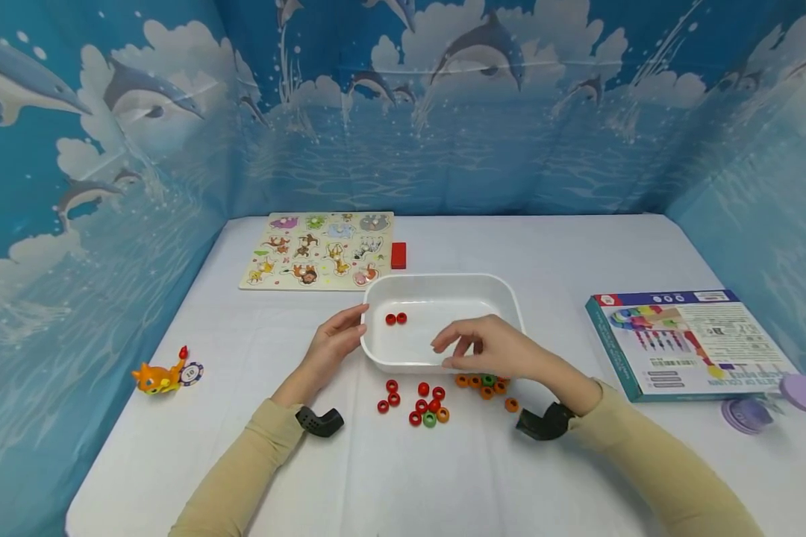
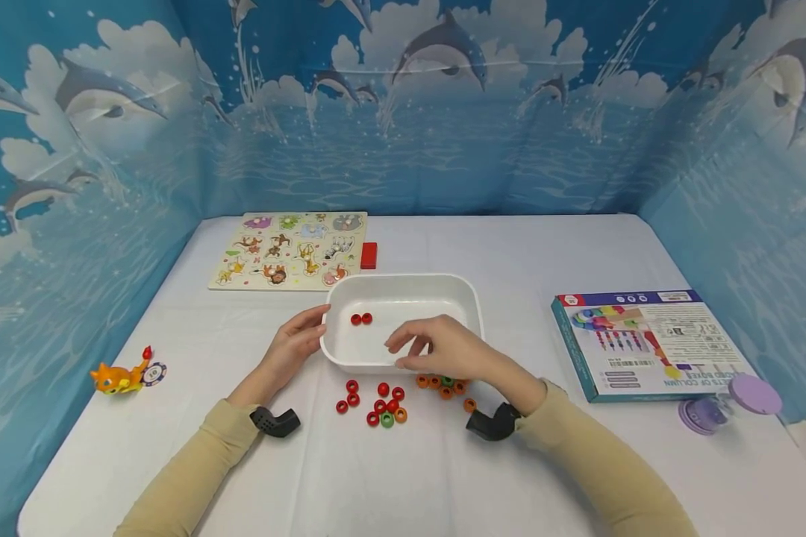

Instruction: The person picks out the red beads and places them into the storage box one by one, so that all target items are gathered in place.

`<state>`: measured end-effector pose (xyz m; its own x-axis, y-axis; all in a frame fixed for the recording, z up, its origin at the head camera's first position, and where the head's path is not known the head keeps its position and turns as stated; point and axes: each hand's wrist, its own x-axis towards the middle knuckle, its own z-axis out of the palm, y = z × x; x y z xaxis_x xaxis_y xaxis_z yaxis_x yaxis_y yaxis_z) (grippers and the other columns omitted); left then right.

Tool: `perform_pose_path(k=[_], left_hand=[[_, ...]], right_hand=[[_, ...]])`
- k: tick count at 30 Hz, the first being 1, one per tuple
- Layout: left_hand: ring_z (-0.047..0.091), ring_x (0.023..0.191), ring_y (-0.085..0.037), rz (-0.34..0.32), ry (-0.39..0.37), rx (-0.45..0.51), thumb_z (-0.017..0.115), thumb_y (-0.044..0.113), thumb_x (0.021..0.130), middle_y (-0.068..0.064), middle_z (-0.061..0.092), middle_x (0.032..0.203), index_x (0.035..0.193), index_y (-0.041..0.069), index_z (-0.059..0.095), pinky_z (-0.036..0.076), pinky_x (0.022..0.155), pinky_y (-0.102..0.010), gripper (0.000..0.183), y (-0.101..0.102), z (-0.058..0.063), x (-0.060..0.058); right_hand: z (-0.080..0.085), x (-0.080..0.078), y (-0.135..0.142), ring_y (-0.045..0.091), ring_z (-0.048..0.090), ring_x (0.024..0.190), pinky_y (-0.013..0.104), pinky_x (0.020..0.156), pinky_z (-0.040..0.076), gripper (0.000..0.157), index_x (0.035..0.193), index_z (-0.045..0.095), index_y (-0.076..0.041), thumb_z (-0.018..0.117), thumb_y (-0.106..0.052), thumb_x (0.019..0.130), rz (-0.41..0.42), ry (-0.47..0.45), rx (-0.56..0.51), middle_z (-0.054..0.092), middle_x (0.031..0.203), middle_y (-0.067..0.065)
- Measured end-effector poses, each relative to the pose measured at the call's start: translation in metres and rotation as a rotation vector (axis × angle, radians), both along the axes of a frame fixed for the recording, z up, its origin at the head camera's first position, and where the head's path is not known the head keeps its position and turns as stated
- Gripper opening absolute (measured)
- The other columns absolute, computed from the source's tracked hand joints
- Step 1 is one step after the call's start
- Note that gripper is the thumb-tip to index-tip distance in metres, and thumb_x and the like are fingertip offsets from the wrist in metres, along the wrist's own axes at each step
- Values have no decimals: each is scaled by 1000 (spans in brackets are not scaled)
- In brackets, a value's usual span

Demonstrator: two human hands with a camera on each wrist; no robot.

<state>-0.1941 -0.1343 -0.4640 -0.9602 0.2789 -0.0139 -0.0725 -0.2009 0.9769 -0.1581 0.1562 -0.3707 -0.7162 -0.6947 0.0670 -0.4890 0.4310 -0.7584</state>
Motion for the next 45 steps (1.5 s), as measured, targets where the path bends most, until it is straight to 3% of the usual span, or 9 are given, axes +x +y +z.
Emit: perform_pose_path(k=[4, 8, 17, 24, 31, 34, 38, 45], left_hand=[[38, 122, -18, 2, -8, -5, 62, 17, 84, -5, 44, 132, 127, 8, 48, 41, 93, -32, 46, -1, 1, 0], [38, 122, -17, 1, -12, -11, 60, 15, 85, -5, 43, 133, 128, 8, 47, 41, 93, -32, 45, -1, 2, -1], [36, 123, -18, -31, -29, -21, 52, 6, 89, -8, 39, 136, 131, 3, 42, 40, 93, -31, 44, 0, 5, 0], [34, 124, -20, -35, -12, -65, 53, 10, 89, -10, 38, 136, 131, 2, 40, 39, 95, -32, 45, 3, 23, 11], [35, 123, -20, -36, -16, -56, 54, 10, 89, -10, 38, 136, 132, 3, 41, 38, 95, -33, 45, 3, 24, 11], [36, 123, -18, -34, -21, -39, 53, 9, 89, -9, 39, 136, 132, 4, 41, 39, 95, -33, 45, 2, 16, 6], [35, 123, -18, -28, -33, -15, 56, 11, 87, -7, 40, 135, 131, 6, 43, 39, 94, -31, 46, 0, 4, 0], [37, 122, -18, -4, -33, -11, 61, 16, 84, -6, 43, 133, 128, 7, 47, 41, 93, -32, 47, 0, 3, 1]], right_hand=[[-18, 26, 5, 6, 57, 65, 23, 54, 50, 24, 104, 64, -15, 68, -17, 80, -35, -20, -42, 65, 89, -2], [-37, 39, 4, 6, 56, 63, 22, 55, 50, 26, 104, 64, -14, 69, -17, 79, -45, -7, -87, 64, 85, -5], [-66, 46, -3, 4, 54, 62, 20, 54, 48, 29, 109, 62, -16, 67, -16, 80, -120, 32, -59, 60, 78, -9], [-78, 45, -6, 1, 50, 60, 19, 52, 46, 27, 106, 64, -18, 67, -14, 79, -141, 148, -37, 59, 79, -12], [-80, 45, -6, 1, 48, 63, 17, 53, 44, 22, 100, 65, -19, 68, -14, 78, -165, 239, -12, 58, 80, -14], [-75, 47, -5, 1, 48, 62, 17, 52, 44, 19, 97, 66, -20, 69, -17, 78, -183, 248, 12, 57, 78, -16], [-63, 52, -3, 0, 52, 65, 17, 56, 47, 19, 96, 66, -18, 70, -17, 77, -206, 193, 12, 60, 82, -14], [-32, 54, 4, 5, 60, 68, 22, 58, 51, 23, 102, 63, -15, 68, -11, 79, -138, 24, -95, 63, 91, -8]])
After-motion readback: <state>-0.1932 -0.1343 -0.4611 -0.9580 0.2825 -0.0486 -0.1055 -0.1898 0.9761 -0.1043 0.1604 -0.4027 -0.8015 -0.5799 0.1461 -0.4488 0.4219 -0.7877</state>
